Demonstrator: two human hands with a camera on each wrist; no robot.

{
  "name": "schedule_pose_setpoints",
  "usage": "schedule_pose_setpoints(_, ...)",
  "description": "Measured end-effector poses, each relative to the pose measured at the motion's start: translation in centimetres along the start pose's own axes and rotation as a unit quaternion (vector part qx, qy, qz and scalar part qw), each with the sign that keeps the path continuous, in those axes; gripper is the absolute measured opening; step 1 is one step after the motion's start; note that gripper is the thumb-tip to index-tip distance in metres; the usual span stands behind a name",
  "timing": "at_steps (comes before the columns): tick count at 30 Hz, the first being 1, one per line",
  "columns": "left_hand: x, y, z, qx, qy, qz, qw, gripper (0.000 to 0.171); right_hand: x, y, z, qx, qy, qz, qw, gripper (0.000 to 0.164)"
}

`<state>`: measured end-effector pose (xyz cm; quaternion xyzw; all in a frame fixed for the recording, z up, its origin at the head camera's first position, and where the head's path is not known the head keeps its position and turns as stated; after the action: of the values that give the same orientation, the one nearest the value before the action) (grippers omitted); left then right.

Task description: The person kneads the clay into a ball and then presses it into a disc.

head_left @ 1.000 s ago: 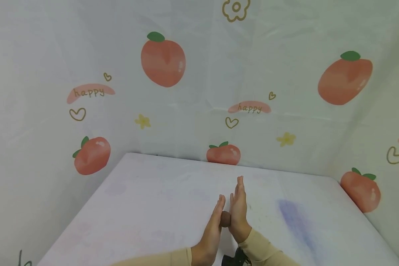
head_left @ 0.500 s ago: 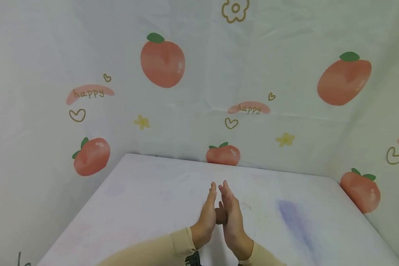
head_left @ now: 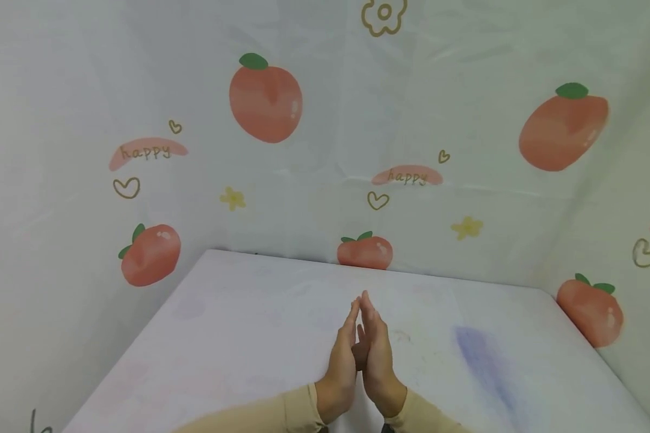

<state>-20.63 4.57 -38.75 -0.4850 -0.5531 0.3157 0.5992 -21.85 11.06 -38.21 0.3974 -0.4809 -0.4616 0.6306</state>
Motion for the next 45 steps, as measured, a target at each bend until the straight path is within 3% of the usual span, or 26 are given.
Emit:
schedule_pose_setpoints(3, -1.0, -0.4, 1.1, 0.006, -0.037, -0.002, 0.9993, 0.058, 1.0, -0.1, -1.3, -0.007, 0.042, -0.013, 0.999, 0.056)
schedule_pose_setpoints(7, -1.6, -0.7, 1.8, 0.003, -0.052, -0.001, 0.9987, 0.061, 1.7, -0.1, -2.4, -0.015, 0.081, -0.021, 0.996, 0.053)
schedule_pose_setpoints(16, -0.9, 0.1, 0.2, -0.016, -0.036, 0.017, 0.9991, 0.066, 1.2, -0.5, -2.2, -0.002, 0.066, -0.072, 0.995, 0.054)
schedule_pose_setpoints(22, -0.2, 1.7, -1.4, -0.042, 0.003, 0.027, 0.9987, 0.072, 0.4, -0.3, -0.9, -0.013, 0.044, -0.106, 0.993, 0.053)
schedule_pose_setpoints(27, 0.1, 1.4, -2.1, -0.016, 0.019, 0.030, 0.9992, 0.072, -0.4, -0.2, 0.3, -0.014, 0.028, -0.118, 0.992, 0.053)
schedule_pose_setpoints(32, -0.1, 0.3, -1.8, 0.009, 0.010, 0.038, 0.9992, 0.061, -0.4, -0.4, 0.5, -0.004, 0.016, -0.101, 0.995, 0.056)
schedule_pose_setpoints(37, -1.7, -0.8, 0.5, 0.055, -0.032, 0.073, 0.9953, 0.057, 1.0, -1.1, -1.6, 0.061, 0.033, -0.075, 0.995, 0.060)
schedule_pose_setpoints(41, -2.7, -0.7, 2.0, 0.089, -0.053, 0.114, 0.9881, 0.056, 1.7, -0.7, -2.7, 0.081, 0.054, -0.038, 0.995, 0.060)
schedule_pose_setpoints(45, -2.0, 0.6, 1.4, 0.093, -0.015, 0.128, 0.9873, 0.054, 1.1, 0.2, -2.0, 0.087, 0.023, -0.009, 0.996, 0.060)
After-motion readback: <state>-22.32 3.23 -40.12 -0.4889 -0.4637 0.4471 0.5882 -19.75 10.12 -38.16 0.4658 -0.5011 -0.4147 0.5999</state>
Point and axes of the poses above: each hand's wrist, its own z-axis towards the middle knuckle, its own x-axis out of the palm, y = z × x, the point moved 5 cm from there along z, towards the middle knuckle, and after that the axes turned 4 degrees about -x, right-handed, at the moved point
